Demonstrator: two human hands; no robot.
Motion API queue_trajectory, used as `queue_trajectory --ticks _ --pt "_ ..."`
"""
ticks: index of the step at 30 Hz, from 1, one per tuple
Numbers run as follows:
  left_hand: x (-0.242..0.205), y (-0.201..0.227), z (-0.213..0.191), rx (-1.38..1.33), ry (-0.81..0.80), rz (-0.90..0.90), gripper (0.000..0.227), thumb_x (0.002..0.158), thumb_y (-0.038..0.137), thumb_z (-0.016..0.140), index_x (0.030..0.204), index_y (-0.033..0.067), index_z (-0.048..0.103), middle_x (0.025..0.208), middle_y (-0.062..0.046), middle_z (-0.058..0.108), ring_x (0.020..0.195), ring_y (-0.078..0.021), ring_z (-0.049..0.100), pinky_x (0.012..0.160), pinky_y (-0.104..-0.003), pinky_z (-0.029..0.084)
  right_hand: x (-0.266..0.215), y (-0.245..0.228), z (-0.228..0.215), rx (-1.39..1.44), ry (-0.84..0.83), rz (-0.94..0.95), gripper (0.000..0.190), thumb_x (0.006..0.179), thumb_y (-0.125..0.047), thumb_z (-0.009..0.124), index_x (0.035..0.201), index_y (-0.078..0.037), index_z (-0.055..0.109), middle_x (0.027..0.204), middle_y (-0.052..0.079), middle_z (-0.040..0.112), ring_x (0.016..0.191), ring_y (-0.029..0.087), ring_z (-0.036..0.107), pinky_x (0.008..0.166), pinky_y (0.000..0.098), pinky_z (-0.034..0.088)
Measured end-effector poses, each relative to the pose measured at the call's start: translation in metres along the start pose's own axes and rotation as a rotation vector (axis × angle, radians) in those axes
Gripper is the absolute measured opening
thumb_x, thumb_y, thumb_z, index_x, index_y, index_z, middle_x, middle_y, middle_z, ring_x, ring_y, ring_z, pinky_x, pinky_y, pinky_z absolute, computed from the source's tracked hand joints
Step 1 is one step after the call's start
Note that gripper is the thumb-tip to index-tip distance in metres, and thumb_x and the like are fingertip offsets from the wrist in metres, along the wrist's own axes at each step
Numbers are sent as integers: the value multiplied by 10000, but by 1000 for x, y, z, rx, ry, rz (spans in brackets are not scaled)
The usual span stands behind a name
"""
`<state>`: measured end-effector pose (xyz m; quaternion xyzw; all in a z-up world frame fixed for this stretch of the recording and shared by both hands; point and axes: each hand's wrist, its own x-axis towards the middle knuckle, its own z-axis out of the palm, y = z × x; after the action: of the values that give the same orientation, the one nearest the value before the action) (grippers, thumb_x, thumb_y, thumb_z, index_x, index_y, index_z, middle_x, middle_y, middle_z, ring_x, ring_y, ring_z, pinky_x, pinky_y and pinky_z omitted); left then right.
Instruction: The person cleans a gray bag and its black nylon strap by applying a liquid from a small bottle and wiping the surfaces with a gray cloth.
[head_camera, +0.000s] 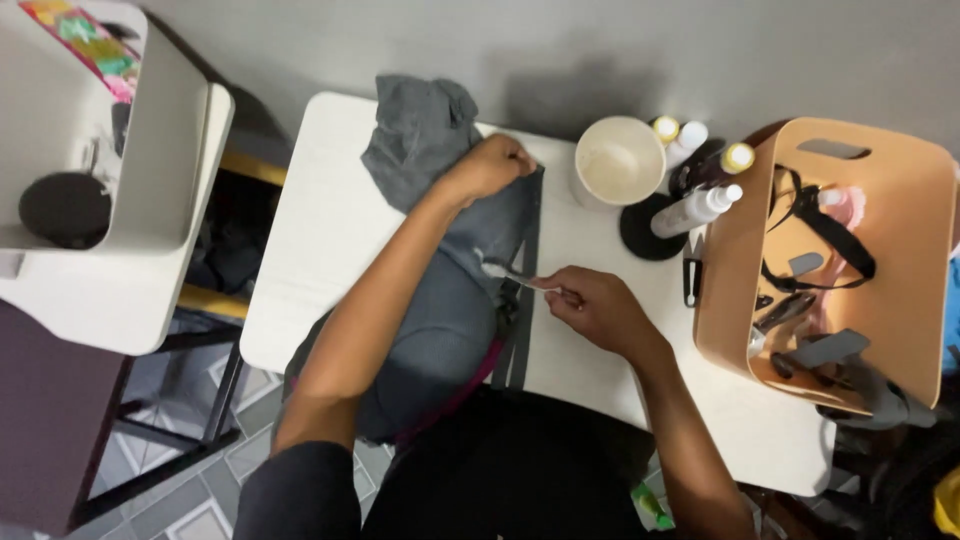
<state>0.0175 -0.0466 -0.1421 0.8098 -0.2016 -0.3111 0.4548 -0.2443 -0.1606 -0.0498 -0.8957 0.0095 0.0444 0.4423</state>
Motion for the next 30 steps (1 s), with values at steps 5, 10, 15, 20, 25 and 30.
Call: queue_trajectory --ticks 5,10,15,20,25,30 --pt "-74 72 -43 323 227 63 180 872 244 700 974 126 788 960 -159 746 1022 -395 711 855 -525 568 6 -19 -50 -449 441 -83 293 929 -105 658 1190 -181 768 792 53 625 712 243 662 642 378 548" --pt "-105 69 -92 697 747 83 601 813 414 855 1306 208 580 1387 -183 421 1274 -400 397 831 -643 476 35 -28 -73 -817 389 194 443 1035 -193 520 1470 -175 600 1044 114 637 750 369 657 496 489 498" --pt "-72 -29 -109 545 403 -225 673 898 360 767 1471 141 492 1363 -309 480 1265 -539 516 889 -723 499 76 0 -60 -1384 731 -68 128 958 -221 630 1077 -175 620 660 -85 571 491 113 654 482 251 543" --pt "-95 -9 -149 159 469 -69 324 847 266 738 1157 209 668 1025 -156 706 1005 -345 673 804 -516 545 68 -13 -66 -1353 752 -115 362 819 -371 734 1132 -206 655 701 -64 580 555 133 649 491 296 556" --pt "-157 59 -166 -494 509 177 357 831 154 796 1165 183 673 981 -83 705 896 -163 672 805 -307 588 40 -76 -58 -894 700 -99 466 918 -506 756 1301 -250 683 970 -45 701 852 138 727 671 311 607" --pt "-212 110 -112 -879 382 228 572 891 158 761 1415 140 532 1285 -175 674 1128 -273 693 960 -416 588 51 -65 -13 555 327 -112 844 954 -268 732 1617 -96 240 1464 226 466 1320 367 498 1067 507 474"
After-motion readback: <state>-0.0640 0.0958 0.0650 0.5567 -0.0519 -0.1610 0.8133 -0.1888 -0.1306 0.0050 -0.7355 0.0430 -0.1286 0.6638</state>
